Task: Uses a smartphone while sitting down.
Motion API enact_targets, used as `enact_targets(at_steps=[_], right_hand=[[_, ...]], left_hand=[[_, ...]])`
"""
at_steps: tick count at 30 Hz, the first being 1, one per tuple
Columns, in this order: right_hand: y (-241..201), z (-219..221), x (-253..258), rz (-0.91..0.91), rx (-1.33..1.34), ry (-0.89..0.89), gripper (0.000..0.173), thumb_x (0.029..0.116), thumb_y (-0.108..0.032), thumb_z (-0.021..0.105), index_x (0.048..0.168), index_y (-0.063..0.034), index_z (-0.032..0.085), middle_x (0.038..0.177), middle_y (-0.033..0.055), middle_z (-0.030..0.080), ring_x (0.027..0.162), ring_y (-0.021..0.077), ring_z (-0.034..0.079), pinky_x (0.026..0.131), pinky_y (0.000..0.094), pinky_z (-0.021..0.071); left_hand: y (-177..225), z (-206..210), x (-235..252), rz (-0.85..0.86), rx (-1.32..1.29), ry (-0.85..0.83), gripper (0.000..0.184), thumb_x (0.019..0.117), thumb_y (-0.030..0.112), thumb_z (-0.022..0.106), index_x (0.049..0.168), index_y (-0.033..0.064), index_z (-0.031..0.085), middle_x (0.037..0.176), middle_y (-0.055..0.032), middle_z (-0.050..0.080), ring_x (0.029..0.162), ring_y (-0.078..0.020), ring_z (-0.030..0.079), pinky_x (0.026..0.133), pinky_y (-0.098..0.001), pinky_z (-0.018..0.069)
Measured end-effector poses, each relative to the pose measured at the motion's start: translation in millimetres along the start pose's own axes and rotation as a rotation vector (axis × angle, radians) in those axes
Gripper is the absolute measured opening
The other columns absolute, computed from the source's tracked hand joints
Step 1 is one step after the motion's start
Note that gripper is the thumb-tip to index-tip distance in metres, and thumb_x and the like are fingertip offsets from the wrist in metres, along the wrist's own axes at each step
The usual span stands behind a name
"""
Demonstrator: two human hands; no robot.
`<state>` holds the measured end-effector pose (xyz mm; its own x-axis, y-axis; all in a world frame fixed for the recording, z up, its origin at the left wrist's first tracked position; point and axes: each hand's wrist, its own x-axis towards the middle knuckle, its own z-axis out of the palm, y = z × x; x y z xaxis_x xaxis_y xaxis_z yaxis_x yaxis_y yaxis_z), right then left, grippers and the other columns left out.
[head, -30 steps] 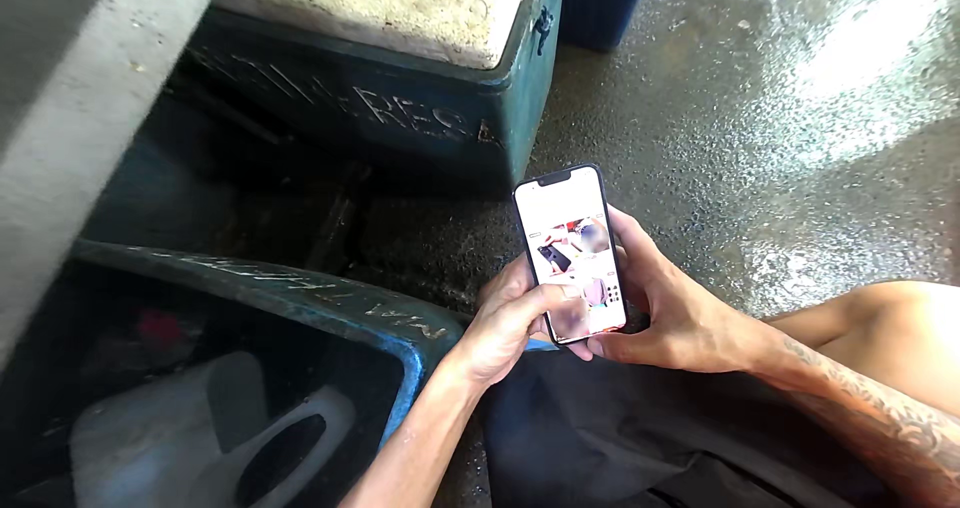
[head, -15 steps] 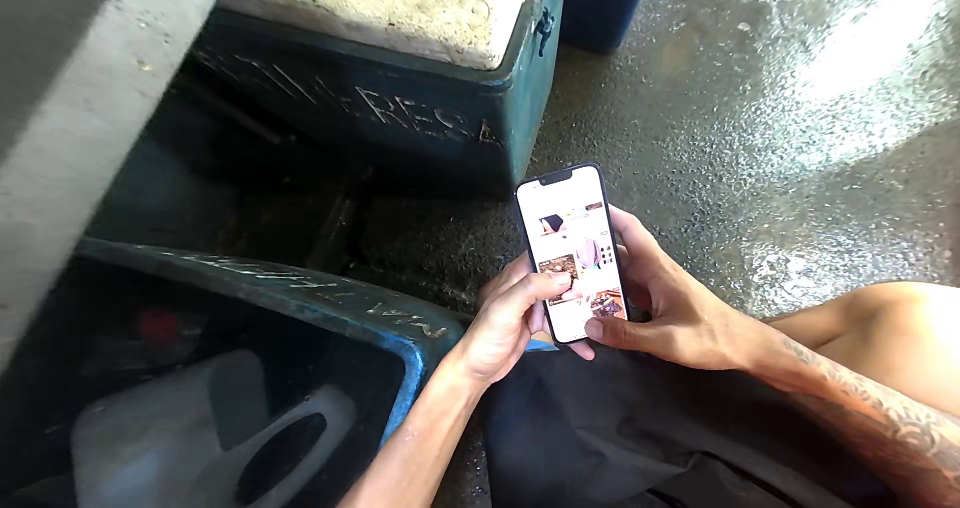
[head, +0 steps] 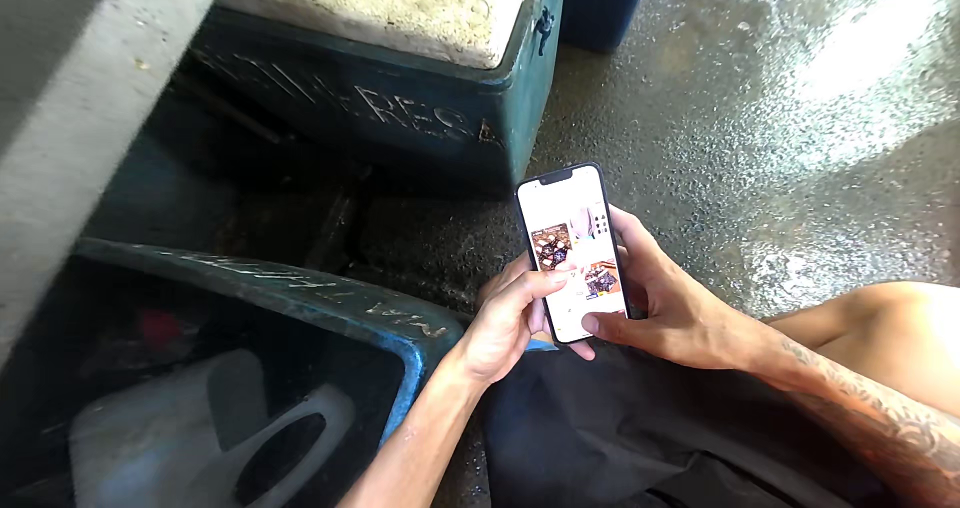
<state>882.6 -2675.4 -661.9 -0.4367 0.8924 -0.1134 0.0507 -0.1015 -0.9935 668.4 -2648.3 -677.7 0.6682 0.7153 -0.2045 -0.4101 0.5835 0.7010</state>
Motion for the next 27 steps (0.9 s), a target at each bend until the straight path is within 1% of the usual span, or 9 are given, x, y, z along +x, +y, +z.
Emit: enact_targets(at_steps=[2, 4, 9, 14, 18, 21, 23, 25, 27], right_hand=[[-0.6, -0.3, 0.3, -0.010, 0.017, 0.001, 0.086, 0.0897, -0.012, 0.073, 0.158, -0.0161, 0.020, 0.127, 0.0043, 0.066, 0.109, 0.0134, 0.070, 0.091, 0.0283, 0.0615], [-1.7, -0.8, 1.2, -0.017, 0.042, 0.012, 0.080, 0.0897, -0.012, 0.071, 0.156, -0.0151, 0.026, 0.126, 0.0052, 0.067, 0.110, 0.0153, 0.070, 0.091, 0.0296, 0.0616], [-6.0, -2.0, 1.6, 0.014, 0.046, 0.063, 0.066, 0.0885, -0.010, 0.068, 0.148, -0.0138, 0.038, 0.116, 0.0044, 0.071, 0.100, 0.0149, 0.073, 0.082, 0.0269, 0.0629], [-4.1, -3.5, 1.5, 0.002, 0.047, 0.057, 0.065, 0.0861, -0.009, 0.070, 0.143, -0.0131, 0.040, 0.116, 0.0053, 0.072, 0.101, 0.0164, 0.073, 0.085, 0.0288, 0.0630], [-3.3, -3.2, 1.6, 0.001, 0.034, 0.030, 0.078, 0.0803, -0.009, 0.076, 0.147, -0.0143, 0.036, 0.119, 0.0059, 0.070, 0.105, 0.0173, 0.072, 0.088, 0.0308, 0.0628], [-3.0, -2.2, 0.8, 0.047, -0.001, -0.025, 0.106, 0.0749, -0.010, 0.085, 0.158, -0.0223, 0.019, 0.129, 0.0036, 0.066, 0.112, 0.0153, 0.070, 0.093, 0.0307, 0.0622], [-1.0, -2.0, 0.4, 0.055, -0.023, -0.035, 0.114, 0.0738, -0.009, 0.086, 0.161, -0.0249, 0.013, 0.133, 0.0024, 0.064, 0.115, 0.0141, 0.069, 0.095, 0.0301, 0.0615], [-0.9, -1.6, 0.6, 0.048, -0.019, -0.014, 0.106, 0.0786, -0.006, 0.081, 0.160, -0.0225, 0.016, 0.129, 0.0028, 0.066, 0.111, 0.0135, 0.070, 0.092, 0.0292, 0.0622], [0.1, -0.7, 1.1, 0.006, -0.022, 0.015, 0.085, 0.0884, -0.008, 0.074, 0.157, -0.0171, 0.023, 0.124, 0.0039, 0.068, 0.106, 0.0132, 0.071, 0.088, 0.0281, 0.0625]], left_hand=[[-0.1, 0.0, 0.0, 0.001, 0.004, 0.001, 0.031, 0.0983, 0.027, 0.057, 0.126, 0.0122, 0.057, 0.108, -0.0107, 0.074, 0.088, -0.0211, 0.076, 0.069, -0.0376, 0.0654], [-0.3, 0.2, -0.2, 0.005, 0.005, -0.002, 0.029, 0.0984, 0.026, 0.056, 0.124, 0.0119, 0.057, 0.107, -0.0105, 0.074, 0.088, -0.0208, 0.076, 0.069, -0.0375, 0.0654], [0.7, 1.4, -0.6, -0.014, 0.005, -0.006, 0.028, 0.0990, 0.026, 0.055, 0.124, 0.0124, 0.056, 0.106, -0.0105, 0.074, 0.087, -0.0217, 0.076, 0.069, -0.0385, 0.0656], [0.2, 0.6, -0.4, -0.013, 0.015, -0.024, 0.028, 0.0993, 0.027, 0.056, 0.123, 0.0124, 0.058, 0.105, -0.0103, 0.074, 0.087, -0.0206, 0.076, 0.068, -0.0369, 0.0653], [0.2, 0.1, -0.5, -0.010, 0.028, -0.022, 0.028, 0.0988, 0.027, 0.058, 0.123, 0.0126, 0.058, 0.106, -0.0101, 0.074, 0.087, -0.0201, 0.076, 0.069, -0.0362, 0.0654], [-1.5, -0.2, -0.8, 0.012, 0.048, 0.032, 0.029, 0.0966, 0.027, 0.060, 0.123, 0.0139, 0.061, 0.105, -0.0082, 0.074, 0.089, -0.0157, 0.075, 0.073, -0.0312, 0.0637], [-1.6, -0.1, -1.1, 0.014, 0.047, 0.043, 0.029, 0.0960, 0.027, 0.060, 0.122, 0.0138, 0.061, 0.105, -0.0078, 0.074, 0.089, -0.0152, 0.075, 0.075, -0.0309, 0.0634], [-1.4, -0.3, -0.5, 0.006, 0.030, 0.018, 0.031, 0.0970, 0.028, 0.059, 0.124, 0.0125, 0.059, 0.106, -0.0101, 0.074, 0.088, -0.0190, 0.076, 0.072, -0.0344, 0.0647], [-1.0, -0.1, 0.0, -0.001, 0.010, -0.011, 0.031, 0.0981, 0.027, 0.058, 0.125, 0.0120, 0.057, 0.107, -0.0114, 0.074, 0.087, -0.0219, 0.076, 0.069, -0.0376, 0.0654]])
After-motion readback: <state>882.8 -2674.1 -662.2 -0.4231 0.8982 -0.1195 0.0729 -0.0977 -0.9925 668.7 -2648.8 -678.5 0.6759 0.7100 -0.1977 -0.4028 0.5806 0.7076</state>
